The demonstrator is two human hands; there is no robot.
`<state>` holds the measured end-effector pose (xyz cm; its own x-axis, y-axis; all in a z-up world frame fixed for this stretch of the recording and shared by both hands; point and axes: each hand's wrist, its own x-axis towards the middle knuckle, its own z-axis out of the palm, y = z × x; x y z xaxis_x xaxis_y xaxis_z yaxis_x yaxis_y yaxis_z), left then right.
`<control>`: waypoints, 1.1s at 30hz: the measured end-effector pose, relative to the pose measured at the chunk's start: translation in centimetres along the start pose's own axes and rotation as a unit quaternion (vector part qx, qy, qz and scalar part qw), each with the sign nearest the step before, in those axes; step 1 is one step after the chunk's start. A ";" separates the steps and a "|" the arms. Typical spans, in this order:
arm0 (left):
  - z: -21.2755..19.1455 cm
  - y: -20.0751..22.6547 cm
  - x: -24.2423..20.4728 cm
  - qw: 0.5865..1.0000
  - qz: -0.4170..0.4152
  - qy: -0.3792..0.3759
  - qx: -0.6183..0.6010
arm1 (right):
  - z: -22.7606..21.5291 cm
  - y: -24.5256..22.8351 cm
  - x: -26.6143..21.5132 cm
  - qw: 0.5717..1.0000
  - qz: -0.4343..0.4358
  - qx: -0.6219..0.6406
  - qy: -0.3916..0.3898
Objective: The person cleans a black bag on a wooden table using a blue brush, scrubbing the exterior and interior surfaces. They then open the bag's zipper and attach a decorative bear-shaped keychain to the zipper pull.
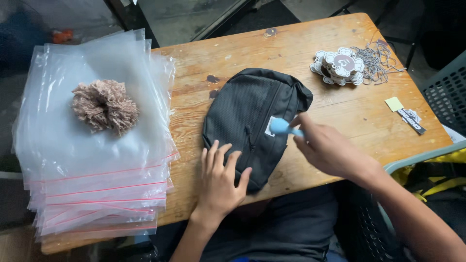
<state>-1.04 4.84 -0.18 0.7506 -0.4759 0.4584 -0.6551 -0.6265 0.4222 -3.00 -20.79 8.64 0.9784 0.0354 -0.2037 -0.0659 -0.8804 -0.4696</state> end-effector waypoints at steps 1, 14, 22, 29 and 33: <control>-0.2 0.2 -0.1 1.000 -0.001 0.001 0.002 | 1.0 0.1 0.1 1.000 -0.003 0.000 0.000; -0.2 0.9 -1.1 0.997 -0.005 0.065 -0.042 | 4.2 1.5 4.6 0.971 -0.239 -0.021 -0.019; 0.0 0.6 -0.8 0.997 -0.010 0.060 -0.044 | 1.7 6.9 13.3 0.962 -0.190 -0.120 0.153; -0.2 0.5 -1.0 0.997 -0.023 0.047 -0.053 | 1.5 2.2 11.2 0.966 -0.168 -0.117 0.162; -0.6 0.4 -0.7 0.994 -0.030 0.044 -0.092 | 3.8 -0.7 6.5 0.980 -0.187 -0.064 0.013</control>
<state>-1.87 5.24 0.11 0.7834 -0.3799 0.4918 -0.6204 -0.5241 0.5834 2.69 -18.13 4.34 0.9345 0.3557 -0.0158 0.3209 -0.8606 -0.3955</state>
